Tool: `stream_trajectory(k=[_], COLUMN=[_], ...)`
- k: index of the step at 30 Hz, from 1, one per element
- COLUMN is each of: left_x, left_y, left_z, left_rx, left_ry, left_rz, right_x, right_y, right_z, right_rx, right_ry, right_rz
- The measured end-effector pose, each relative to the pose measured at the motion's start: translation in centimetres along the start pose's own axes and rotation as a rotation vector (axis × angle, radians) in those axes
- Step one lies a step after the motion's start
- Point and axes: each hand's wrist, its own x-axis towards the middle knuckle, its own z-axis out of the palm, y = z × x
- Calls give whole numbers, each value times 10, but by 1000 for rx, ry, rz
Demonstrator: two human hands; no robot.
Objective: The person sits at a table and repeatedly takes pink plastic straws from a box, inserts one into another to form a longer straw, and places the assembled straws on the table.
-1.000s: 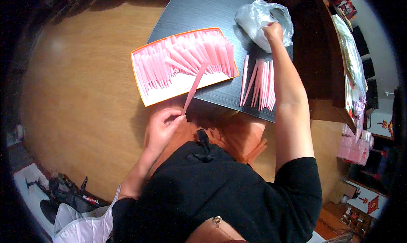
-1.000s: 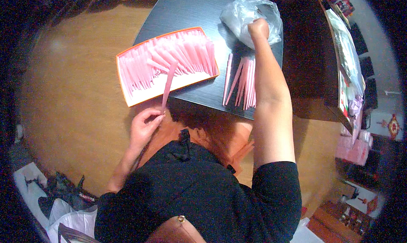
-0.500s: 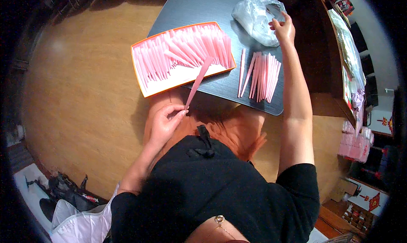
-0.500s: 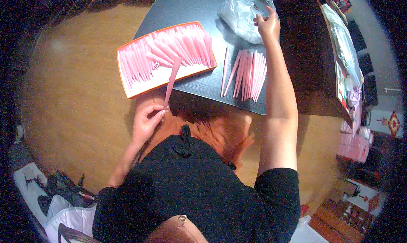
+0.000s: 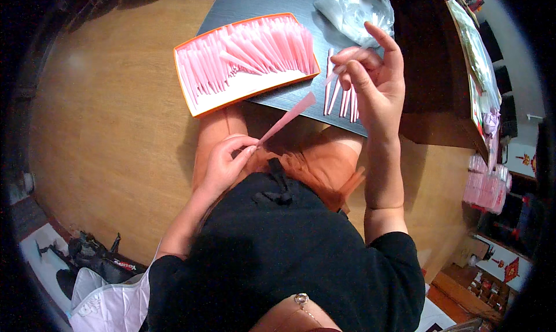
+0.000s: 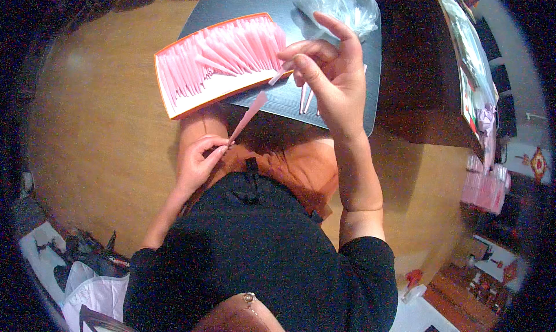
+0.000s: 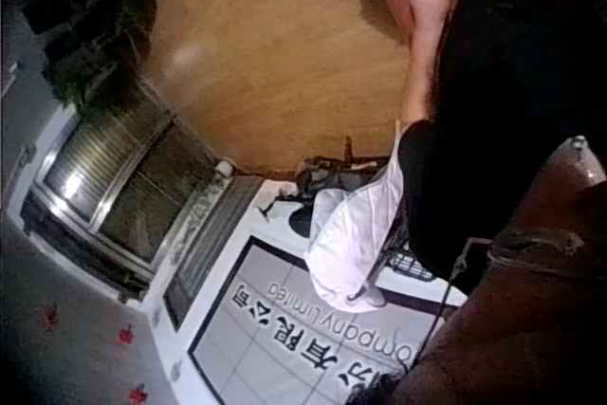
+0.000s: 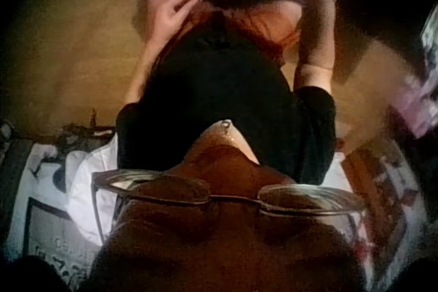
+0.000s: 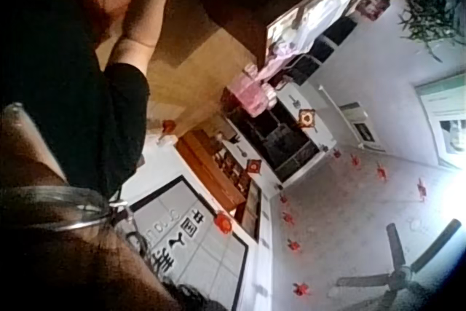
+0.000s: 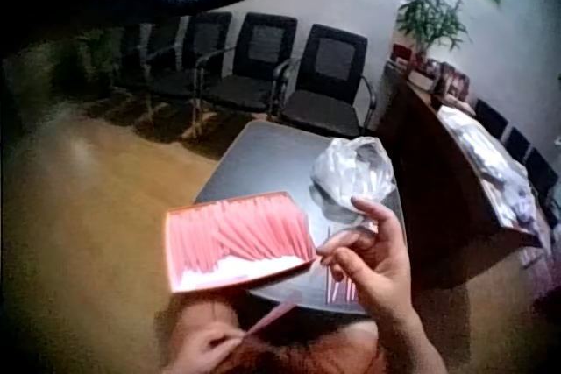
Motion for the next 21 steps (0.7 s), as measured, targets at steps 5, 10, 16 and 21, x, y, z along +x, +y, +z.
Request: stream_trajectory(k=[5, 10, 16, 21], left_x=[-2, -3, -1, 0], left_y=[-6, -7, -6, -8], left_z=[0, 0, -1, 0], left_rx=[-1, -22, -22, -26], left_ry=[-39, -52, -49, -44], left_rz=[14, -33, -40, -19], right_x=[-12, -16, -17, -18], right_y=[-3, -3, -3, -1], right_z=[6, 8, 8, 7], right_rx=[-128, -128, -149, -129], right_ry=[2, 10, 14, 13], right_rz=[-35, -30, -24, -16])
